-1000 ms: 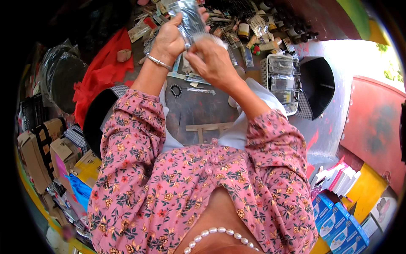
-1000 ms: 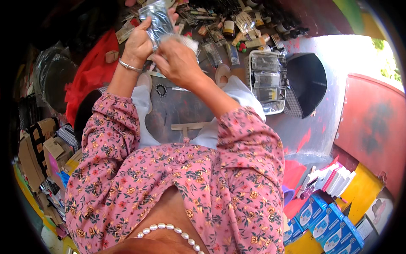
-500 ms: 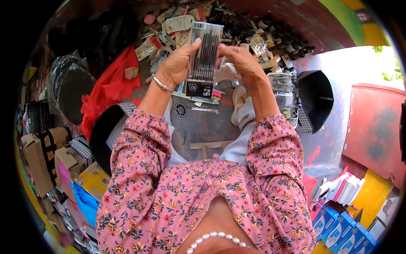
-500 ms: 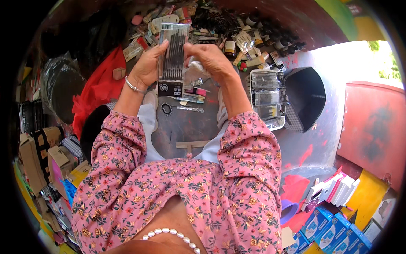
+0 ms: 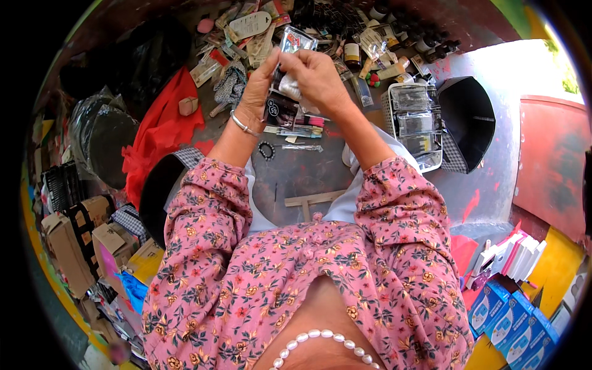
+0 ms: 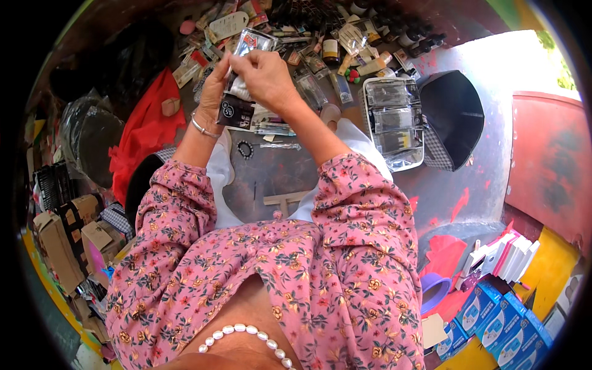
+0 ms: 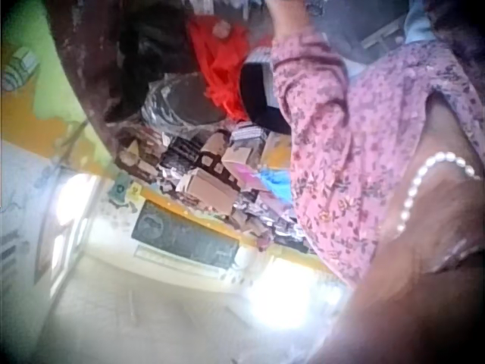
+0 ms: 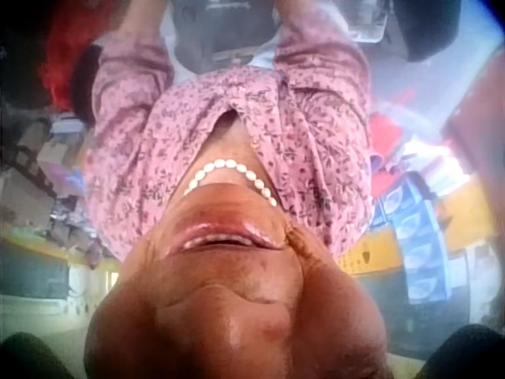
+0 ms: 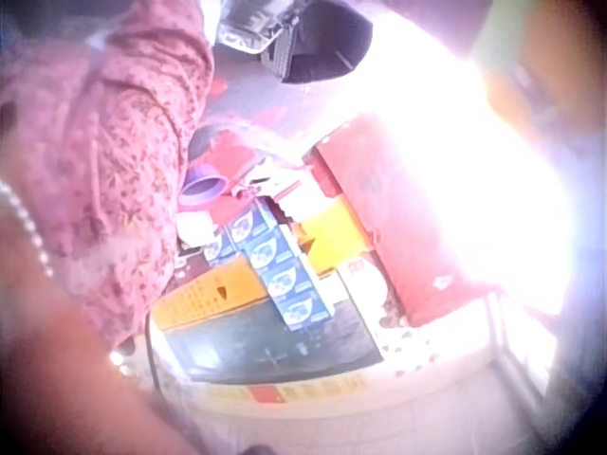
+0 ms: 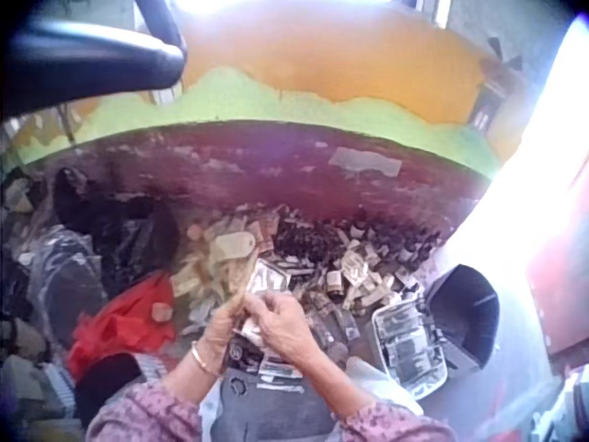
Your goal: The person handles various small packaged items and products by hand, picking them up from a cluttered workspace and placing them into a small wire basket.
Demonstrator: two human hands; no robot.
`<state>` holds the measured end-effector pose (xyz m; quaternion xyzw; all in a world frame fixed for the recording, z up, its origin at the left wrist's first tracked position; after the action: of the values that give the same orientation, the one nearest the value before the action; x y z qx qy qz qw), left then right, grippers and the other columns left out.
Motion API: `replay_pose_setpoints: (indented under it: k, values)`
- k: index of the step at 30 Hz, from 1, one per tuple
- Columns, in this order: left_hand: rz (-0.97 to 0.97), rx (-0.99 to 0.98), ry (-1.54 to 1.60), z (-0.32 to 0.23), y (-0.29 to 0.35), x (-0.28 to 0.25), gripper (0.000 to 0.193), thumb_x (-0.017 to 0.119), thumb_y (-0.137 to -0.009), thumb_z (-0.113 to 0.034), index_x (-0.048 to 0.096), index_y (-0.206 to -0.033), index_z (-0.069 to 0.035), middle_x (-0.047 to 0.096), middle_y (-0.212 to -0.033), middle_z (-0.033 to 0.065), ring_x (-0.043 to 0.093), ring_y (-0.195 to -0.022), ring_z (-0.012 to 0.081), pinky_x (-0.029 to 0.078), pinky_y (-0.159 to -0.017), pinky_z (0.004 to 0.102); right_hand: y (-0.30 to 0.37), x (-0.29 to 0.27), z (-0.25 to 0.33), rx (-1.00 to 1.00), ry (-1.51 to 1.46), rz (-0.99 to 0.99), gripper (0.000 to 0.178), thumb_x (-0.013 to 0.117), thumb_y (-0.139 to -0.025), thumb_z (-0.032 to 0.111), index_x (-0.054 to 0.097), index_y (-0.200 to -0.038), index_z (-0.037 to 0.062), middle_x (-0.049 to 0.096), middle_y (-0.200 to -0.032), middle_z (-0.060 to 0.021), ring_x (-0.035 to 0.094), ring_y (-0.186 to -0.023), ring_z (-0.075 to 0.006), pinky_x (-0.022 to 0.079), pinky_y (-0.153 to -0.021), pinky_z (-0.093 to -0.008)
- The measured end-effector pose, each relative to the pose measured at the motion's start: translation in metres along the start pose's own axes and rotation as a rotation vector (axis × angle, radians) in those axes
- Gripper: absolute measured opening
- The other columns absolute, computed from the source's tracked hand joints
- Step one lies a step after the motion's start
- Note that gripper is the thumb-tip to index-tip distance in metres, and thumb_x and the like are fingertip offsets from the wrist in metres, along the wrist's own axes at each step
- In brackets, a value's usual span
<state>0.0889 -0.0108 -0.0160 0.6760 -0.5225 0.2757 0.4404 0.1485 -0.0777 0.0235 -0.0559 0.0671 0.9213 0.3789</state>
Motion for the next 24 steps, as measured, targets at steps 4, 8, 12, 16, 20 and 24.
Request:
replay_pose_setpoints:
  k: [4, 8, 12, 16, 20, 24]
  values:
    - [0.096, -0.031, 0.159, 0.001, -0.001, 0.005, 0.039, 0.042, -0.092, -0.031, 0.048, -0.111, 0.002, 0.055, -0.107, 0.0141, 0.056, -0.098, 0.0215, 0.046, -0.085, 0.0325, 0.021, 0.006, 0.040, -0.481, 0.408, -0.143, 0.028, 0.063, -0.077, 0.029, 0.057, -0.079, 0.0023, 0.059, -0.067, -0.0058, 0.056, -0.057, -0.0158, 0.043, -0.052, -0.0269]
    - [0.258, -0.056, 0.271, 0.015, 0.004, 0.011, 0.040, 0.037, -0.093, -0.032, 0.045, -0.116, 0.000, 0.054, -0.111, 0.0110, 0.055, -0.100, 0.0220, 0.046, -0.086, 0.0324, 0.022, 0.001, 0.064, -0.781, 0.616, -0.416, 0.024, 0.066, -0.072, 0.025, 0.056, -0.081, 0.0054, 0.058, -0.072, -0.0085, 0.059, -0.061, -0.0251, 0.044, -0.051, -0.0317]
    - [0.183, -0.150, 0.185, 0.022, 0.015, 0.025, 0.044, 0.033, -0.094, -0.034, 0.037, -0.127, -0.006, 0.045, -0.124, 0.0133, 0.051, -0.108, 0.0280, 0.042, -0.092, 0.0420, -0.011, -0.031, 0.055, -0.595, 0.763, -0.573, 0.023, 0.065, -0.075, 0.027, 0.058, -0.084, 0.0069, 0.058, -0.079, -0.0103, 0.057, -0.060, -0.0288, 0.045, -0.053, -0.0350]
    - [0.439, -0.249, 0.308, 0.019, 0.020, 0.047, 0.049, 0.031, -0.093, -0.033, 0.024, -0.135, -0.009, 0.029, -0.136, 0.0172, 0.030, -0.124, 0.0369, 0.040, -0.093, 0.0525, -0.020, -0.113, 0.045, -0.425, 0.881, -0.802, 0.025, 0.059, -0.077, 0.021, 0.054, -0.091, 0.0018, 0.057, -0.085, -0.0177, 0.056, -0.075, -0.0351, 0.045, -0.064, -0.0407]
    - [0.355, -0.066, 0.180, 0.007, 0.010, 0.049, 0.051, 0.035, -0.092, -0.032, 0.022, -0.135, -0.007, 0.029, -0.135, 0.0183, 0.031, -0.124, 0.0343, 0.038, -0.093, 0.0530, -0.029, -0.135, -0.027, 0.242, -0.070, -0.346, 0.024, 0.063, -0.076, 0.022, 0.061, -0.071, -0.0015, 0.054, -0.055, -0.0033, 0.050, -0.050, -0.0094, 0.040, -0.044, -0.0274]
    - [0.114, 0.006, -0.029, -0.015, 0.009, 0.008, 0.046, 0.041, -0.091, -0.032, 0.035, -0.128, -0.005, 0.051, -0.118, 0.0150, 0.050, -0.109, 0.0279, 0.039, -0.092, 0.0518, -0.005, -0.055, -0.009, 0.157, 0.004, 0.205, 0.043, 0.064, -0.071, 0.047, 0.069, -0.087, 0.0077, 0.064, -0.097, -0.0092, 0.055, -0.092, -0.0188, 0.041, -0.080, -0.0295]
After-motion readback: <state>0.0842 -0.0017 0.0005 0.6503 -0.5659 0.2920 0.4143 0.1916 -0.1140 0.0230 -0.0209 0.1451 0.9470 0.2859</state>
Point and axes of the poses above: each hand's wrist, its own y-axis away from the middle knuckle, its own x-axis out of the palm, z = x × y, the point moved 6 cm from there along -y, towards the middle knuckle
